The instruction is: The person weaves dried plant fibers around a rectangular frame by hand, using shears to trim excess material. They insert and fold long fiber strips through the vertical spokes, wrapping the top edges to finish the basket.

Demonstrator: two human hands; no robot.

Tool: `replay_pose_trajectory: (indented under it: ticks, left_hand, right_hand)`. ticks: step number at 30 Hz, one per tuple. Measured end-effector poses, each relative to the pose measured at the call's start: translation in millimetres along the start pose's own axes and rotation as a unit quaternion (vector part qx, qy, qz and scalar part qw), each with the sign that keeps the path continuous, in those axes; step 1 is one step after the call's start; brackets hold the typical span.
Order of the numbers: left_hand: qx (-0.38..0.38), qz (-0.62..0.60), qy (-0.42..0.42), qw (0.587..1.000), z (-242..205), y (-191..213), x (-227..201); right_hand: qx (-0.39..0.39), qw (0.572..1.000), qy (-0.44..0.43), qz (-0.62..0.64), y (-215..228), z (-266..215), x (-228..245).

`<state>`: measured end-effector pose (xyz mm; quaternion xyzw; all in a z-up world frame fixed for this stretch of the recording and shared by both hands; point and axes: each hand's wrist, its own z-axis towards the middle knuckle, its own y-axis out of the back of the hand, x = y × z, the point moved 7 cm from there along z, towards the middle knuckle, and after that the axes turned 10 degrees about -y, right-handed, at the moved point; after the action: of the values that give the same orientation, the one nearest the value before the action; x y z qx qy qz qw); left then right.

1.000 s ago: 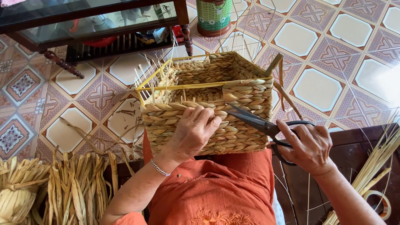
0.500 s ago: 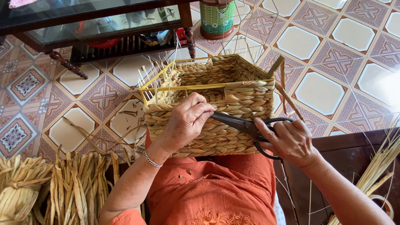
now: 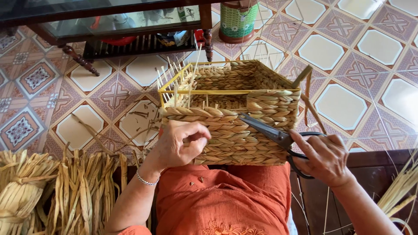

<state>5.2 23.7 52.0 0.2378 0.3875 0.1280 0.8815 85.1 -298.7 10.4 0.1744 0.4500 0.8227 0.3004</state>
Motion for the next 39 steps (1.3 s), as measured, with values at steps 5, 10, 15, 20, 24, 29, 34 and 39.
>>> replay_pose_trajectory:
  ticks: [5,10,15,20,24,29,34,39]
  left_hand:
    - [-0.111,0.172,-0.025,0.978,-15,5,20]
    - [-0.145,0.292,-0.057,0.944,8,7,5]
    - [-0.122,0.300,-0.046,0.945,22,-1,17]
    - [-0.098,0.241,0.063,0.963,8,-5,66]
    - [-0.167,0.218,-0.002,0.961,10,2,52]
    - [-0.171,0.252,0.009,0.952,11,0,42]
    - [-0.156,0.286,-0.051,0.944,-2,-14,42]
    - [-0.089,0.338,-0.057,0.935,5,-9,7]
  right_hand:
    - [-0.009,1.000,-0.005,0.003,11,6,13]
    - [0.013,1.000,-0.005,-0.018,9,14,23]
    - [0.038,0.999,0.002,-0.007,6,22,33]
    - [0.068,0.998,0.008,-0.009,1,31,40]
    - [0.104,0.994,0.021,-0.024,-13,27,42]
    - [0.167,0.985,0.015,-0.036,-16,31,44]
    - [0.151,0.988,0.014,0.015,-13,14,33]
    - [0.004,0.972,-0.204,0.112,-17,-64,-30]
